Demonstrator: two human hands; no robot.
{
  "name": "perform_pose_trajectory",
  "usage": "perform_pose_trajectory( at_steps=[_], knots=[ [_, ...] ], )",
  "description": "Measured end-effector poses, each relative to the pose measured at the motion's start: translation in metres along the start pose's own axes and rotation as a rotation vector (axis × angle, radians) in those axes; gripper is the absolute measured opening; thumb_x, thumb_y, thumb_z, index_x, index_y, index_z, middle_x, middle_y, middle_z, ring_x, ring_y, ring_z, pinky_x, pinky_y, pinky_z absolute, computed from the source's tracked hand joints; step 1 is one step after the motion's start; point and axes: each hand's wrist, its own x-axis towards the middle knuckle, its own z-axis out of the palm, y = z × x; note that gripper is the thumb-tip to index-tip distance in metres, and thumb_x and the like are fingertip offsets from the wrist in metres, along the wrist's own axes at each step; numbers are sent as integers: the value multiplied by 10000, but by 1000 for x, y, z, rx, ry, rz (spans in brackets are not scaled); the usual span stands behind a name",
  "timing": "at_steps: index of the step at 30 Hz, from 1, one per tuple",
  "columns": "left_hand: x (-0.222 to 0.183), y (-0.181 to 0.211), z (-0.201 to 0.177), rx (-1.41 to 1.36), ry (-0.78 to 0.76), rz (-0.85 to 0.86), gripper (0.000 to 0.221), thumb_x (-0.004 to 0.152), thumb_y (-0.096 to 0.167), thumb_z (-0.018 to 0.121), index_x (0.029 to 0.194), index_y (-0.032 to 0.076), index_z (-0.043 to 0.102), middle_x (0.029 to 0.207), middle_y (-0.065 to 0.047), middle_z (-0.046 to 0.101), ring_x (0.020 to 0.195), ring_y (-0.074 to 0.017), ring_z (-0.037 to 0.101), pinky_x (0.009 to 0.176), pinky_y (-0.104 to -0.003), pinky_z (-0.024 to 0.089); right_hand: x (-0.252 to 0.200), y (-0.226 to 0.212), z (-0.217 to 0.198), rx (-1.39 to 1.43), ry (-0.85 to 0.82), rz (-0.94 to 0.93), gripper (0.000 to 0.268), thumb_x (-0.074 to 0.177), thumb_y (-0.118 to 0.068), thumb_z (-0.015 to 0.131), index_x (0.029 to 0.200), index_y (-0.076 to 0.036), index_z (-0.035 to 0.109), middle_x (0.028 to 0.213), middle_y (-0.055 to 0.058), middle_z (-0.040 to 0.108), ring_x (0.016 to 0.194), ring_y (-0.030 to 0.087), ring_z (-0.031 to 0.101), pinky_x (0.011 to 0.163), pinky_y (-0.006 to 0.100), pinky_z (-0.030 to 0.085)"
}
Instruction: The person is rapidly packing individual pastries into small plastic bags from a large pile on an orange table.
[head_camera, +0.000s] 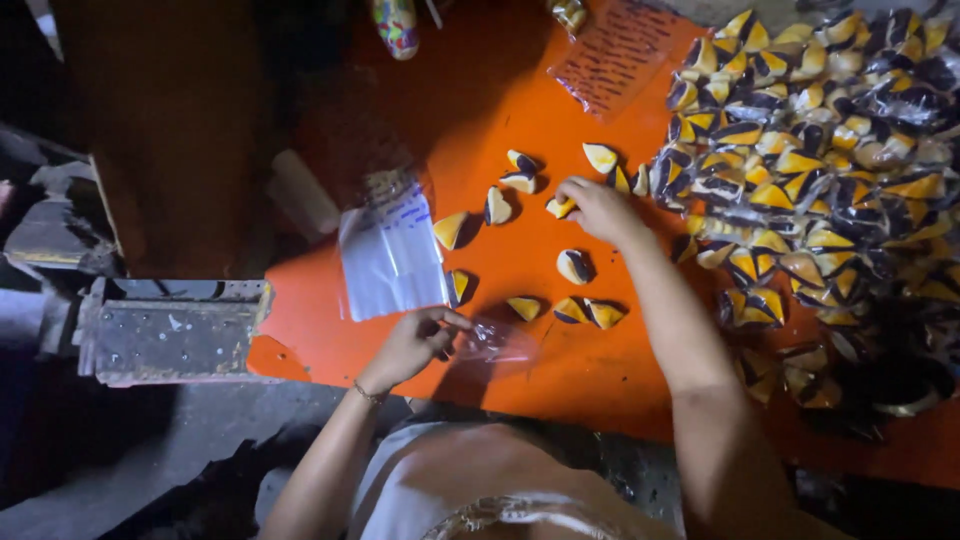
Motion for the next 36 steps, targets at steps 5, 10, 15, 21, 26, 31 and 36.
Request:
perform_pose_trajectory(
  at_steps=[5,10,15,21,26,31,36],
  knots=[
    [18,-5,16,-33,-73,-9,301,883,52,580,1124,-46,732,794,-209,682,672,-197,658,582,-283,616,-10,13,39,67,175,18,410,873,-256,793,1226,-212,591,1208,27,601,1189,293,651,981,415,550],
    [47,-11,48,-3,-142,-58,328,893,76,640,1167,-102,662,1056,-268,649,688,-197,672,534,-278,617,-6,2,59,98,295,-11,323,1000,-253,657,1321,-232,638,1298,67,599,1234,317,626,1017,433,542],
    [81,-31,76,82,-136,-107,380,865,127,678,1189,-70,674,1106,-276,651,762,-252,705,564,-349,642,-16,6,68,223,242,12,395,1008,-223,627,1400,-274,615,1337,37,603,1252,298,620,1031,430,540],
    [79,2,140,517,-153,7,472,730,253,759,1151,48,695,1001,-214,639,850,-328,652,682,-527,567,-128,-82,61,506,-9,183,296,833,-263,793,1105,-158,741,953,77,750,948,265,736,837,434,575],
    [39,25,248,1617,-118,851,81,741,41,677,670,65,710,554,-158,556,460,-325,565,401,-629,474,-152,-141,54,-26,-8,482,193,773,-121,794,959,-71,783,789,90,742,798,248,743,752,405,585],
    [70,-20,211,-94,-20,319,492,893,334,812,1109,-17,543,1085,-225,656,1146,-411,650,986,-527,531,-225,-127,-62,732,289,-15,375,755,-179,892,1061,-18,747,836,131,733,853,343,730,784,460,570],
    [38,-22,213,-453,-183,-212,535,812,385,746,1170,7,624,1082,-123,660,921,-227,710,776,-319,607,-243,-129,-56,735,212,-21,284,743,-188,909,992,-135,782,929,43,784,935,274,752,857,441,581]
  ],
)
